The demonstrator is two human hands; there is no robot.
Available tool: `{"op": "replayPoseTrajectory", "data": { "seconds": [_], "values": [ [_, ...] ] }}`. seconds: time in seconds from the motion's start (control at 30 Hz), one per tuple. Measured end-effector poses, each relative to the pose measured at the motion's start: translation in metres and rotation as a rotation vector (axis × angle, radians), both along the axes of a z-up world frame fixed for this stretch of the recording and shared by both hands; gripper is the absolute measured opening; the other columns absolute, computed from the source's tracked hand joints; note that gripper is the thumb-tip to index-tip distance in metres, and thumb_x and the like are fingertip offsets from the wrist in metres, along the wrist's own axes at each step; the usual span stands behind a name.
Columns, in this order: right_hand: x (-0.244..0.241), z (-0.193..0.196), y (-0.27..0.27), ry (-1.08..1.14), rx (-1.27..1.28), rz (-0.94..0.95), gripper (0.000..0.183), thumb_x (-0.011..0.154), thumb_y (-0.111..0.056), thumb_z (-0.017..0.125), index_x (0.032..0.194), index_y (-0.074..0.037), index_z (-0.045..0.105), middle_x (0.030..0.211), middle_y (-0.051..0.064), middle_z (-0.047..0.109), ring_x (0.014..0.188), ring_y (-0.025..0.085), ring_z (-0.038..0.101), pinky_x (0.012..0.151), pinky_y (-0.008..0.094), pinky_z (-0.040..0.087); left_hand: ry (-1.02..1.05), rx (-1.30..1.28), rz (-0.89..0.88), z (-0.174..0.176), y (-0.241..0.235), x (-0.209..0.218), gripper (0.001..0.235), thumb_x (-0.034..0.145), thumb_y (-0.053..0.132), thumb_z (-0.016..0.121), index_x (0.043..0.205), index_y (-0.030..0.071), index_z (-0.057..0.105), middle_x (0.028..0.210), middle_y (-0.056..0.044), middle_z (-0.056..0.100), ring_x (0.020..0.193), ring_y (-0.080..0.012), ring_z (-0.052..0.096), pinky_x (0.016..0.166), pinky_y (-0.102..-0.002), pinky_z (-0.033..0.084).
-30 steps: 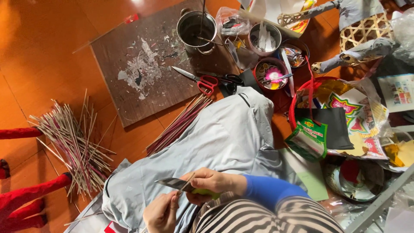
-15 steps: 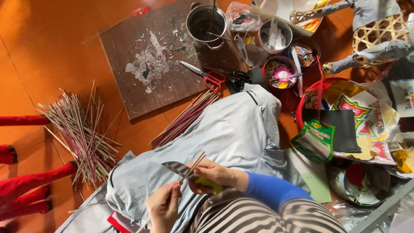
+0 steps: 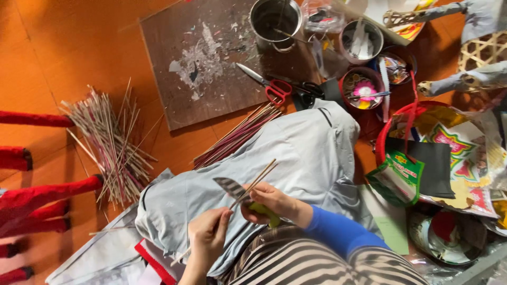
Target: The person is shaving and preparing bamboo sticks using a knife while sitting on the floor.
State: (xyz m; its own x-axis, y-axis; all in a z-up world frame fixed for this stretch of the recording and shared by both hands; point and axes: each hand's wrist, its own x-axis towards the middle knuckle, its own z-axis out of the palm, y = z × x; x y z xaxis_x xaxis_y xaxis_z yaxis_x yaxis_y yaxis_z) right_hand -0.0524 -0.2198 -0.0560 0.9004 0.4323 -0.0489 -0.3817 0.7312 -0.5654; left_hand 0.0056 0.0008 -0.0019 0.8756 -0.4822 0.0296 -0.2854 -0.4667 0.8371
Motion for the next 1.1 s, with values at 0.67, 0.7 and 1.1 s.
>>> {"op": "replayPoseTrajectory", "data": {
  "seconds": [0.67, 0.7, 1.1],
  "values": [
    [0.01, -0.011, -0.004, 0.015, -0.111, 0.073, 0.068, 0.108, -0.054, 0.053, 0.153, -0.003, 0.053, 0.081, 0.008, 0.064, 0.054, 0.009, 0.048, 0.049, 0.022, 0.039, -0.151, -0.109, -0.176, -0.002, -0.016, 0.022, 0.013, 0.093, 0.008, 0.073, 0.083, 0.003, 0.066, 0.071, -0.013, 0.064, 0.062, -0.0327, 0.062, 0.057, -0.041, 0.047],
    [0.009, -0.009, -0.005, 0.029, -0.144, 0.061, 0.068, 0.108, -0.053, 0.053, 0.153, -0.002, 0.052, 0.083, 0.008, 0.064, 0.058, 0.01, 0.05, 0.051, 0.023, 0.04, -0.145, -0.103, -0.19, -0.001, -0.015, 0.022, 0.017, 0.093, 0.009, 0.074, 0.08, 0.004, 0.065, 0.071, -0.013, 0.063, 0.062, -0.033, 0.061, 0.057, -0.041, 0.047],
    [0.015, -0.021, 0.0, 0.054, -0.058, 0.023, 0.062, 0.11, -0.048, 0.049, 0.15, 0.001, 0.053, 0.079, 0.013, 0.066, 0.05, 0.01, 0.048, 0.047, 0.023, 0.04, -0.142, -0.133, -0.136, -0.006, -0.021, 0.025, 0.01, 0.094, 0.007, 0.072, 0.086, 0.003, 0.068, 0.079, -0.015, 0.068, 0.072, -0.0345, 0.067, 0.063, -0.041, 0.052]
  ]
}}
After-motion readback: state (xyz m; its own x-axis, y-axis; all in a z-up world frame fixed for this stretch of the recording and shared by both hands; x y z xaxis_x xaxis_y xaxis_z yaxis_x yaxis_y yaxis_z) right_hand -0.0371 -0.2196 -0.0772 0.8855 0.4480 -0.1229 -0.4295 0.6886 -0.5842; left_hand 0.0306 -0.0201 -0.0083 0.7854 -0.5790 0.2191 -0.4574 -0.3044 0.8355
